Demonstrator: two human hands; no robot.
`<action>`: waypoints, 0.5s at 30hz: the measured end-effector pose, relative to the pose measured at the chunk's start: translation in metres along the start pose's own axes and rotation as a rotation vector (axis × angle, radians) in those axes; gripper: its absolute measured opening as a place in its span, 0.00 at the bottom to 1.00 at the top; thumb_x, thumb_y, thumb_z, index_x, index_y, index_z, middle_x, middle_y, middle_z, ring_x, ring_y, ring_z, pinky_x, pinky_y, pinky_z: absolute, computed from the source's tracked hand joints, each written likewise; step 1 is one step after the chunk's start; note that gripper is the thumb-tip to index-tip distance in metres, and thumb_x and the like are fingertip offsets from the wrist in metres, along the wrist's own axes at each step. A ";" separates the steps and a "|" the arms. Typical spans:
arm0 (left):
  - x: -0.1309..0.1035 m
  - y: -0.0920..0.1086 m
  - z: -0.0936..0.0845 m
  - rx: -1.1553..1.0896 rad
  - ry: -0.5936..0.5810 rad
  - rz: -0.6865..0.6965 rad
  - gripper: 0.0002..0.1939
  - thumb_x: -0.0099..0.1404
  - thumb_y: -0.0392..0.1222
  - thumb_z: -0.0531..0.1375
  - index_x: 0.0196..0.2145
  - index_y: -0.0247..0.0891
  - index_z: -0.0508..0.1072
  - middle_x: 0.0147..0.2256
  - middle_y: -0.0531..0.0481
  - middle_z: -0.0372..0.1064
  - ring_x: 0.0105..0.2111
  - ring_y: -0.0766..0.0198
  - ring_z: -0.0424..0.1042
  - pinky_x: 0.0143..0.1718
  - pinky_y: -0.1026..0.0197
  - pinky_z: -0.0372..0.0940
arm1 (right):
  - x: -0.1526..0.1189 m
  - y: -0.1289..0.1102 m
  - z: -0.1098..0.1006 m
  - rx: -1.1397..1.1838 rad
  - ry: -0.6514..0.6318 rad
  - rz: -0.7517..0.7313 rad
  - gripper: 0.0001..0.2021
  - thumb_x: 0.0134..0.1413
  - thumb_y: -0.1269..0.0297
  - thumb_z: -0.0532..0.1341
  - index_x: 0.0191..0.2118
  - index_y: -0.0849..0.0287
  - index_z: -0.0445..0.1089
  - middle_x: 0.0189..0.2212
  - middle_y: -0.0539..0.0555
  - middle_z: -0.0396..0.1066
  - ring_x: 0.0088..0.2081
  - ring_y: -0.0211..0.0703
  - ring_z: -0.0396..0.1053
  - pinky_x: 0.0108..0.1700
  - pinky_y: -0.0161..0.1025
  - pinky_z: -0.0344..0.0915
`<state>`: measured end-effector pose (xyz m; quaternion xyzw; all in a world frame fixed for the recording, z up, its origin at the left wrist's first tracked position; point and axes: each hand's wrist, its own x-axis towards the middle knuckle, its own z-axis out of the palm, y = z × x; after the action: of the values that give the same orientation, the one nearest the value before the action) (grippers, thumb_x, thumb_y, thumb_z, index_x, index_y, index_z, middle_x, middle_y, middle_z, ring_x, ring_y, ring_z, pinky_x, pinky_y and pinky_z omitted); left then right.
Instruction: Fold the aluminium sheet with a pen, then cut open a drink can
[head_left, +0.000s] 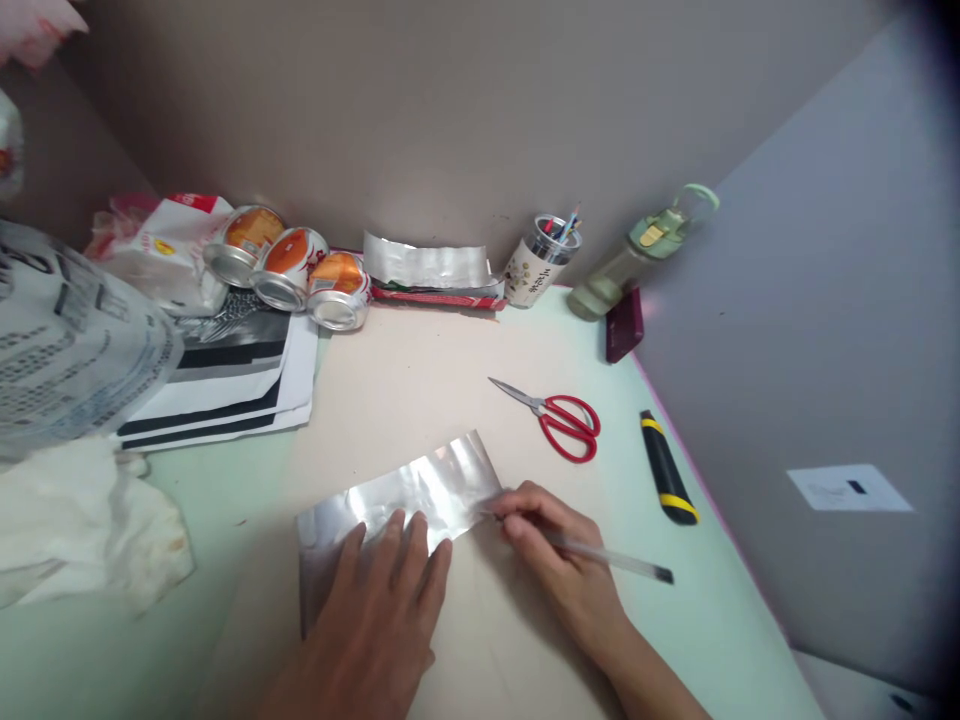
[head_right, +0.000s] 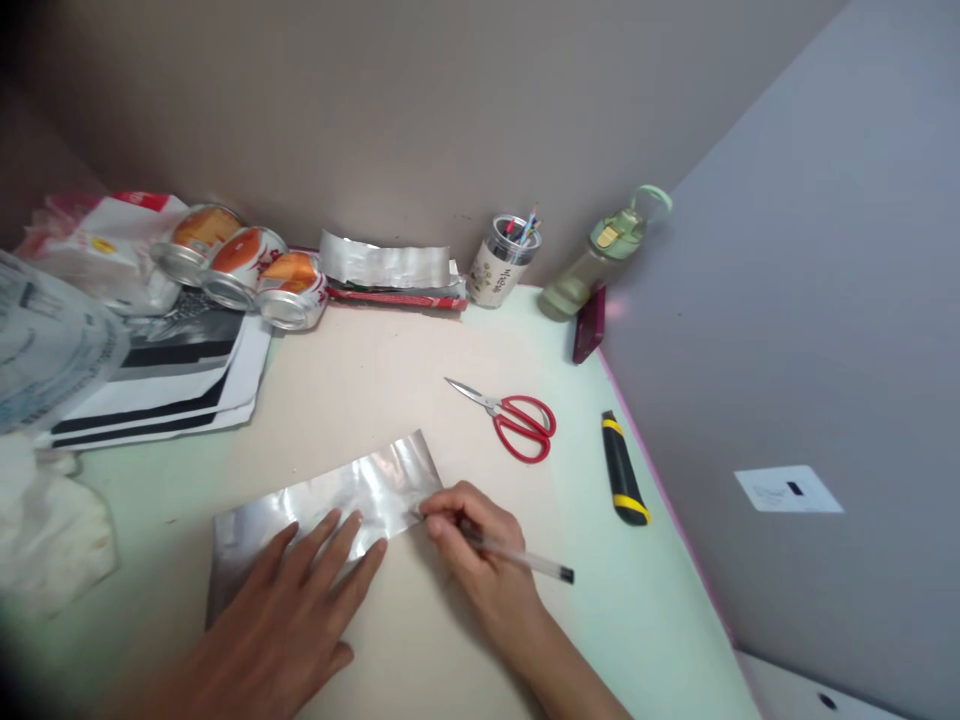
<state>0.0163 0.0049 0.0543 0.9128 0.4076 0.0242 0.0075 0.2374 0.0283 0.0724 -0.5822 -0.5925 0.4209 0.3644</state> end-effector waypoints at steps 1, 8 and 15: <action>0.000 0.000 0.001 -0.001 0.000 0.002 0.30 0.65 0.63 0.59 0.58 0.47 0.71 0.57 0.42 0.71 0.56 0.46 0.68 0.52 0.45 0.62 | -0.001 -0.001 0.004 0.023 -0.033 0.039 0.04 0.60 0.65 0.62 0.35 0.56 0.74 0.28 0.50 0.70 0.29 0.40 0.67 0.30 0.34 0.63; 0.004 0.001 -0.003 0.007 -0.005 -0.007 0.28 0.68 0.61 0.56 0.59 0.46 0.71 0.58 0.41 0.71 0.56 0.46 0.69 0.52 0.44 0.62 | -0.009 0.005 0.019 -0.056 -0.047 0.026 0.04 0.60 0.67 0.60 0.35 0.56 0.73 0.30 0.51 0.73 0.31 0.40 0.70 0.33 0.33 0.66; 0.000 0.000 -0.006 -0.004 -0.001 -0.001 0.26 0.70 0.58 0.55 0.59 0.45 0.70 0.58 0.43 0.71 0.56 0.47 0.69 0.52 0.44 0.61 | -0.012 0.010 0.026 -0.169 -0.024 -0.118 0.06 0.62 0.69 0.58 0.34 0.56 0.70 0.29 0.51 0.71 0.30 0.40 0.69 0.32 0.34 0.65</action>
<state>0.0158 0.0054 0.0607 0.9125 0.4082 0.0245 0.0096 0.2178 0.0141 0.0538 -0.5697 -0.6636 0.3542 0.3310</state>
